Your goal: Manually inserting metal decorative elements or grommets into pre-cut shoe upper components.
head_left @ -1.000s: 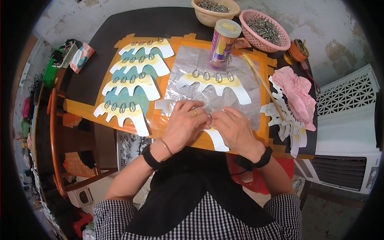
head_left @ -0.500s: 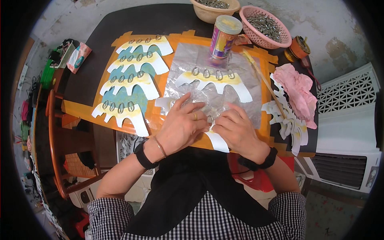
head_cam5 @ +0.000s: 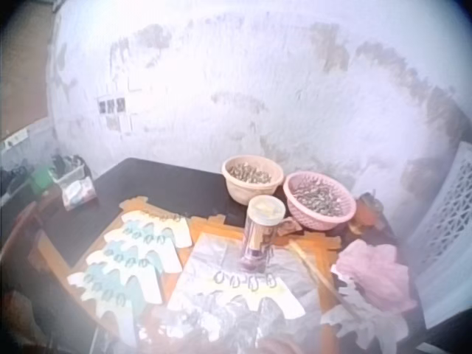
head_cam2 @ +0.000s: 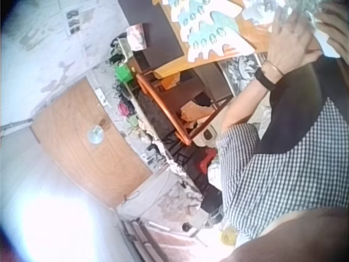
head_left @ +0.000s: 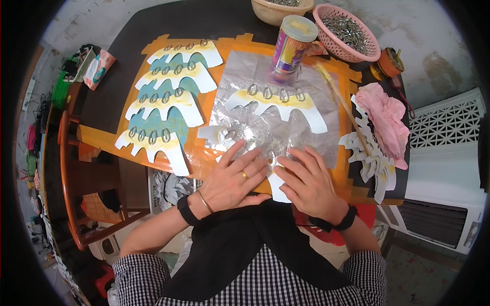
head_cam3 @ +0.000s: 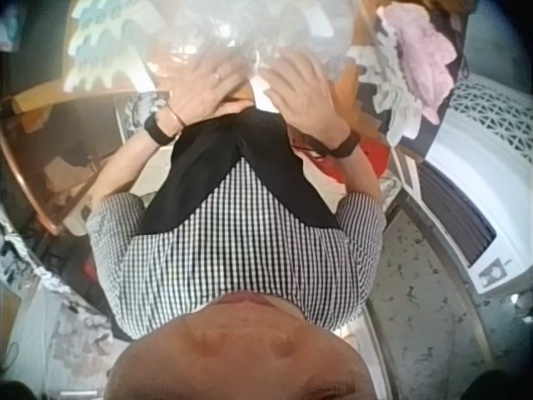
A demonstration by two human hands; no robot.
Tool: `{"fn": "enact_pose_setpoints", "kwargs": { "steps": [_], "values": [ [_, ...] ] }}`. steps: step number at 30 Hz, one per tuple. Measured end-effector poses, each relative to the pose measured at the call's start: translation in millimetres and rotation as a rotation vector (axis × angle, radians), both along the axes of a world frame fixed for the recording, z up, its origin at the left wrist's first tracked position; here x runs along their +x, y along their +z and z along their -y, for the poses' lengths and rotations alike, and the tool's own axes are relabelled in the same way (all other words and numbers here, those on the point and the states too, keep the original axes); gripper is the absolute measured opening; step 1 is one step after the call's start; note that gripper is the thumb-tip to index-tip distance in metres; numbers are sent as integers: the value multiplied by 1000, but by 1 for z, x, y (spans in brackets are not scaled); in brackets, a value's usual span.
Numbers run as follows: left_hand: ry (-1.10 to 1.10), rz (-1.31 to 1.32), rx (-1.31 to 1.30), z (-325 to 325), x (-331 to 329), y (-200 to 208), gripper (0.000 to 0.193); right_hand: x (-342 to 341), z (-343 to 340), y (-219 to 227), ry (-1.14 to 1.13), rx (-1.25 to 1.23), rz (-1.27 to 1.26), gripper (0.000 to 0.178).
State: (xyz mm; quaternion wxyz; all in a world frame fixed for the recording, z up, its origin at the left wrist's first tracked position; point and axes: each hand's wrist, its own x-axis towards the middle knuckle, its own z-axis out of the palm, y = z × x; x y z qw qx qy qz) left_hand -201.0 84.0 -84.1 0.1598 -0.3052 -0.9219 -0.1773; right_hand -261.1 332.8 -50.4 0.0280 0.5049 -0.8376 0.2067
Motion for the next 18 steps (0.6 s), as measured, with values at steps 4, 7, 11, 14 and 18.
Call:
{"fn": "enact_pose_setpoints", "kwargs": {
  "steps": [4, 7, 11, 14, 18],
  "values": [
    [-7, -32, -62, 0, -1, 0, 55, 1, 0, -4, -24, -4, 23, 40],
    [29, -26, -76, -2, -2, 0, 54, 0, 0, -8, -34, -15, 55, 40],
    [24, -20, -40, -2, -2, -1, 52, -3, -1, -8, -32, -13, 73, 40],
    [21, 35, 9, -3, -1, 2, 51, -4, 1, -10, -37, -23, 74, 40],
    [32, 44, 1, -3, -3, 2, 55, -3, 1, -9, -48, -19, 94, 40]
  ]
}}
